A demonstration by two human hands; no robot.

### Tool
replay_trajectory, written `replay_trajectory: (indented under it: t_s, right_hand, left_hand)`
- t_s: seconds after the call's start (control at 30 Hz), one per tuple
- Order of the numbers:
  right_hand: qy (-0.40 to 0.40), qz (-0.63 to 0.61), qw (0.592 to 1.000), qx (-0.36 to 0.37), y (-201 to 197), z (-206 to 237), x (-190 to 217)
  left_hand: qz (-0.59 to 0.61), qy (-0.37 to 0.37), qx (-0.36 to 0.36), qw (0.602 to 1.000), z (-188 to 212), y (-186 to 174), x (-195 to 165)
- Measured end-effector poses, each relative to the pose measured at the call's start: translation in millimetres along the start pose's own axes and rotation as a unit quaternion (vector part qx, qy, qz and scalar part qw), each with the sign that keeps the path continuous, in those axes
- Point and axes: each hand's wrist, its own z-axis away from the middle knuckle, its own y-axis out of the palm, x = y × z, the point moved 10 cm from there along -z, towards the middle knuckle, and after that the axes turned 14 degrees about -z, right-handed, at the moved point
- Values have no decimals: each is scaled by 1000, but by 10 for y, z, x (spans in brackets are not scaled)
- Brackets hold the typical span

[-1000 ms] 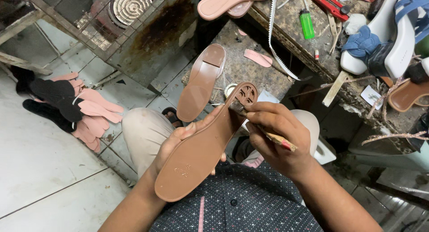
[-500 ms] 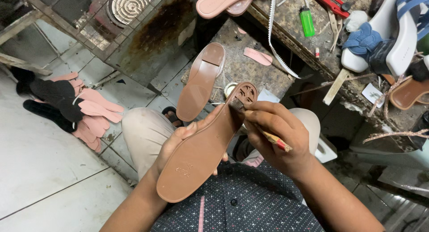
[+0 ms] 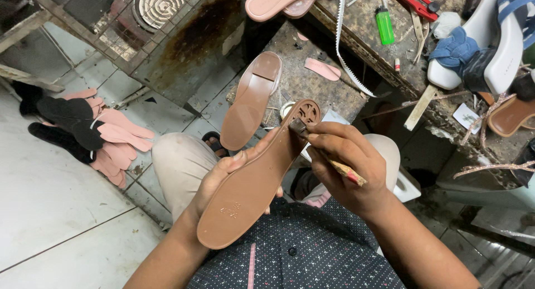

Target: The person takes a sandal sole from a rack, holds it in one hand, and brushes glue from a small tin onto the sole's surface, redipping the brush as needed. The person turns the sole to coat different areas and places the finished sole back on the storage rack.

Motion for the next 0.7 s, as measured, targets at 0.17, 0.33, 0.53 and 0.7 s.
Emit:
replay_trajectory:
  t_s: [0.17,0.33,0.53,0.7]
  right_hand:
    - [0,8,1000,-19,-24,3,18]
    - [-5,26,999,-38,7,-13,59]
    - [-12,11,1000,-8,59,-24,127]
    - [-42,21,999,-3,81,-40,201]
  left_hand:
    - [1,7,-4,1000,-19,5,-38]
    - [-8,7,-17,1000,-21,47,-44]
    - [-11,1,-30,999,-17,90,-59]
    - [-35,3,-44,998,-5,104,-88]
